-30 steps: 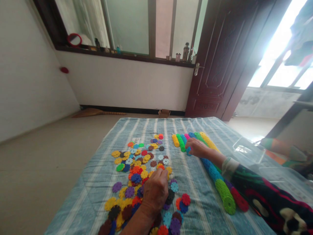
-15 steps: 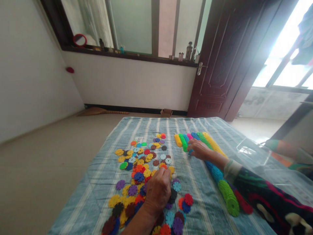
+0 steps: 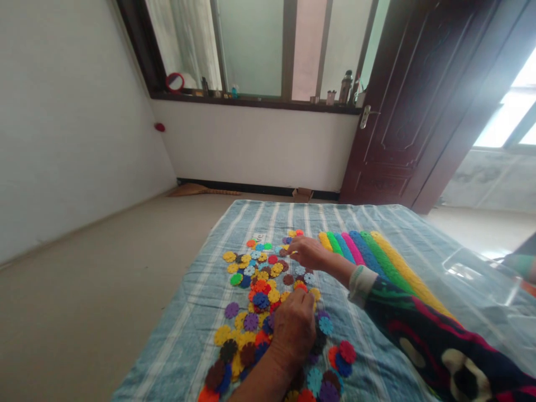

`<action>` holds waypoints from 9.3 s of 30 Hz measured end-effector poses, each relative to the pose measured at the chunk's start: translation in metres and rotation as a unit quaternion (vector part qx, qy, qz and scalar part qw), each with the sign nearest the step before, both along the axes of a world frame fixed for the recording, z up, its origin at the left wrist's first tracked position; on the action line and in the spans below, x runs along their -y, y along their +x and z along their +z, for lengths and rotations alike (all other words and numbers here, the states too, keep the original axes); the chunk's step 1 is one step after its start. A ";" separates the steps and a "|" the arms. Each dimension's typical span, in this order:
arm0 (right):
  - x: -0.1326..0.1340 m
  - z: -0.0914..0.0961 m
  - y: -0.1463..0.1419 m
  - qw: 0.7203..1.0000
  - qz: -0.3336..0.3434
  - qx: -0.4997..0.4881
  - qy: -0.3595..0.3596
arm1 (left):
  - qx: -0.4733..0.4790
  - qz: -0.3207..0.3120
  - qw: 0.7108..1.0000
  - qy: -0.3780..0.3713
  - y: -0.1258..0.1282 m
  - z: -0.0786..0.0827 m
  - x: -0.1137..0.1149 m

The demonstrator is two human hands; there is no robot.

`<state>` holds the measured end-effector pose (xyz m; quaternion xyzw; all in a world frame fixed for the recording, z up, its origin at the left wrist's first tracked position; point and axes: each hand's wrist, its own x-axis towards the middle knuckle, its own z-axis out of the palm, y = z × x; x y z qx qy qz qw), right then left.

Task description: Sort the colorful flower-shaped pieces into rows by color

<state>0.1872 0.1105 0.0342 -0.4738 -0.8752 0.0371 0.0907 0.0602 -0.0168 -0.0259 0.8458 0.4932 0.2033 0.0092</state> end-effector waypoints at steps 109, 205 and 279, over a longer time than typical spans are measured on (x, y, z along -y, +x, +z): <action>-0.040 -0.011 -0.097 0.996 0.058 0.062 0.017 | 0.020 -0.022 1.000 0.005 0.001 -0.011 0.001; 0.017 -0.002 -0.049 0.985 0.170 0.001 0.021 | -0.058 -0.005 0.995 -0.080 0.001 0.006 0.003; 0.031 -0.012 0.124 0.986 -0.153 0.073 0.004 | -0.017 -0.019 1.000 -0.001 -0.002 0.003 -0.005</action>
